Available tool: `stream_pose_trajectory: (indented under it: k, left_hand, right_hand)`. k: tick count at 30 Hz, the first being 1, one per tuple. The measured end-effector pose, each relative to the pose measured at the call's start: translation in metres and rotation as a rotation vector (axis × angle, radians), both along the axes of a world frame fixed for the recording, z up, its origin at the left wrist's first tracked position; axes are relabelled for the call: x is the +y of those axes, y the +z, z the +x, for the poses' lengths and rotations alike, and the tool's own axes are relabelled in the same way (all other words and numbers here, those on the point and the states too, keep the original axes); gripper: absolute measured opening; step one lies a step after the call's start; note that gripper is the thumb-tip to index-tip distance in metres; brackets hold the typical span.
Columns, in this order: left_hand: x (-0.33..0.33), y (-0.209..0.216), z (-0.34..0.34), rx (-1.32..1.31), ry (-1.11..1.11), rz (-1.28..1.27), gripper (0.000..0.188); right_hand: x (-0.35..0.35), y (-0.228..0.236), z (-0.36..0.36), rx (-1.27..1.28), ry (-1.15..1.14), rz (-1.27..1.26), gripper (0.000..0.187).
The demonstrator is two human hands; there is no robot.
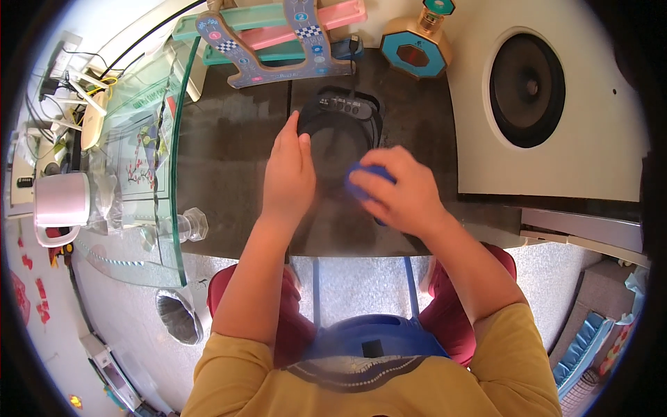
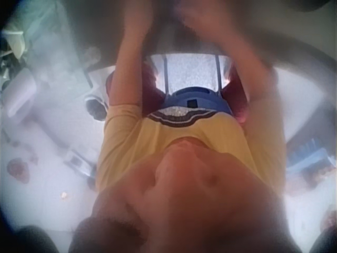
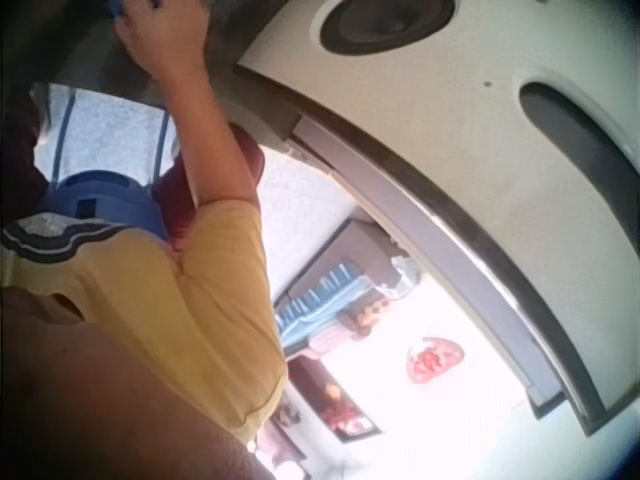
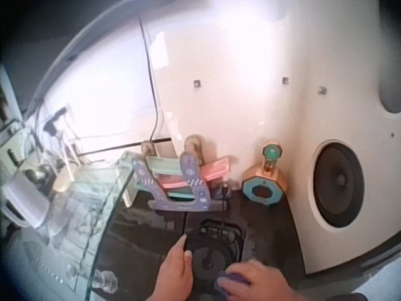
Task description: The person wipes down a table with a cloth, moves items on the surface, and cleans a toy track and a portable speaker using the cloth.
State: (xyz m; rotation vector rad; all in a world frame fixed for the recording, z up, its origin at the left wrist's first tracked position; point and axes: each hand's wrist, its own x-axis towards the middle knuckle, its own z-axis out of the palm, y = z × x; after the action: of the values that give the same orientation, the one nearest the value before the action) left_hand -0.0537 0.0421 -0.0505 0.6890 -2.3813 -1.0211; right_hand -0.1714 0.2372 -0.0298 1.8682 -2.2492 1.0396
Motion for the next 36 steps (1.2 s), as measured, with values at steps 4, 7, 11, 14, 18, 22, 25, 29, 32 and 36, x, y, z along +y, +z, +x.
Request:
stream_pose_trajectory:
  k: [4, 7, 11, 14, 18, 22, 25, 29, 32, 36]
  left_hand:
    - [0.005, 0.002, -0.003, -0.022, 0.036, -0.001, 0.046]
    - [0.004, 0.001, -0.003, -0.043, 0.030, 0.022, 0.047]
    - [0.004, 0.002, 0.000, -0.057, 0.030, 0.028, 0.047]
    - [0.006, 0.003, -0.003, -0.054, 0.043, -0.002, 0.047]
    - [0.008, -0.001, -0.005, -0.048, 0.070, -0.007, 0.048]
    - [0.006, 0.000, -0.001, -0.012, 0.056, -0.004, 0.050]
    - [0.005, 0.001, -0.005, 0.127, 0.117, -0.072, 0.040]
    - [0.023, 0.066, -0.001, 0.406, -0.179, -0.352, 0.023]
    - [0.057, 0.129, 0.029, 0.523, -0.405, -0.206, 0.023]
    - [0.096, 0.184, 0.054, 0.541, -0.425, 0.017, 0.024]
  right_hand:
    - [-0.009, -0.017, -0.019, -0.084, -0.318, -0.127, 0.044]
    - [-0.004, -0.015, -0.006, -0.006, -0.226, -0.127, 0.044]
    - [-0.002, 0.000, 0.011, 0.016, 0.026, 0.013, 0.047]
    - [-0.006, -0.013, -0.010, -0.030, -0.153, -0.068, 0.042]
    - [-0.006, -0.013, -0.010, -0.034, -0.260, -0.125, 0.041]
    - [-0.004, -0.001, 0.005, -0.016, -0.066, -0.054, 0.041]
    - [-0.005, -0.006, -0.003, -0.023, -0.087, -0.104, 0.040]
    - [0.000, -0.015, -0.012, -0.049, -0.202, -0.129, 0.041]
    - [0.001, -0.012, -0.010, -0.035, -0.185, -0.111, 0.041]
    - [-0.007, -0.010, -0.010, -0.043, -0.192, -0.133, 0.038]
